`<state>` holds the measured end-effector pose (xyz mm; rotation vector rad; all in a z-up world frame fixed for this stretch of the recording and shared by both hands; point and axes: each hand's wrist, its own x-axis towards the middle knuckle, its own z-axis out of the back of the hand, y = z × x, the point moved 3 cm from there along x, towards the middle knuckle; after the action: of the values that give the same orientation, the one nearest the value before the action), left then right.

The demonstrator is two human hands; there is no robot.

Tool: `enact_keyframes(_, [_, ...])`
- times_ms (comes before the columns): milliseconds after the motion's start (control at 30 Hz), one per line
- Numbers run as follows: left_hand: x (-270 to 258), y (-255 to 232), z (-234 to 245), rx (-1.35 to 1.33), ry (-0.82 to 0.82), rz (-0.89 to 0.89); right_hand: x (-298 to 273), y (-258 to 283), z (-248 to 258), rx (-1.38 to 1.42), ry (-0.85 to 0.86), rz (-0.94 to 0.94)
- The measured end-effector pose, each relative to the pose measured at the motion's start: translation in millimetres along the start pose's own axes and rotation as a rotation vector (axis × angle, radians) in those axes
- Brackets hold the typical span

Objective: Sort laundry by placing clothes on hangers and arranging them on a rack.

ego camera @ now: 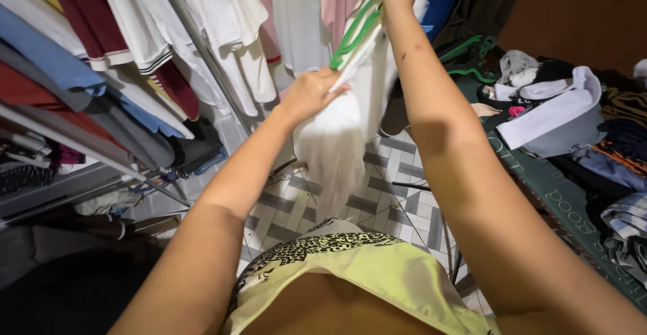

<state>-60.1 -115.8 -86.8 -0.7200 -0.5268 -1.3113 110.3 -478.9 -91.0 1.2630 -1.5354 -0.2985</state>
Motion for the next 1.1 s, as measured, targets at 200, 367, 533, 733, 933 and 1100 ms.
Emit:
enact_keyframes(200, [27,-10,16,-0.054,-0.158,-0.227,-29,20,5,-0.306,0.107,0.023])
enact_keyframes(367, [57,-3,30,-0.166,-0.386,0.157,-70,-48,4,-0.952,1.232,-0.026])
enact_keyframes(533, [31,63,-28,-0.245,-0.407,0.467,-115,123,52,-0.629,1.507,-0.314])
enact_keyframes(733, [24,63,-25,-0.229,-0.271,0.531,-97,238,82,-0.764,1.463,0.02])
enact_keyframes(933, [84,18,-3,0.026,-0.253,0.229,-83,258,101,-0.673,1.201,0.371])
enact_keyframes(1100, [109,80,-3,-0.045,-0.511,0.244,-84,255,125,-0.653,1.083,0.357])
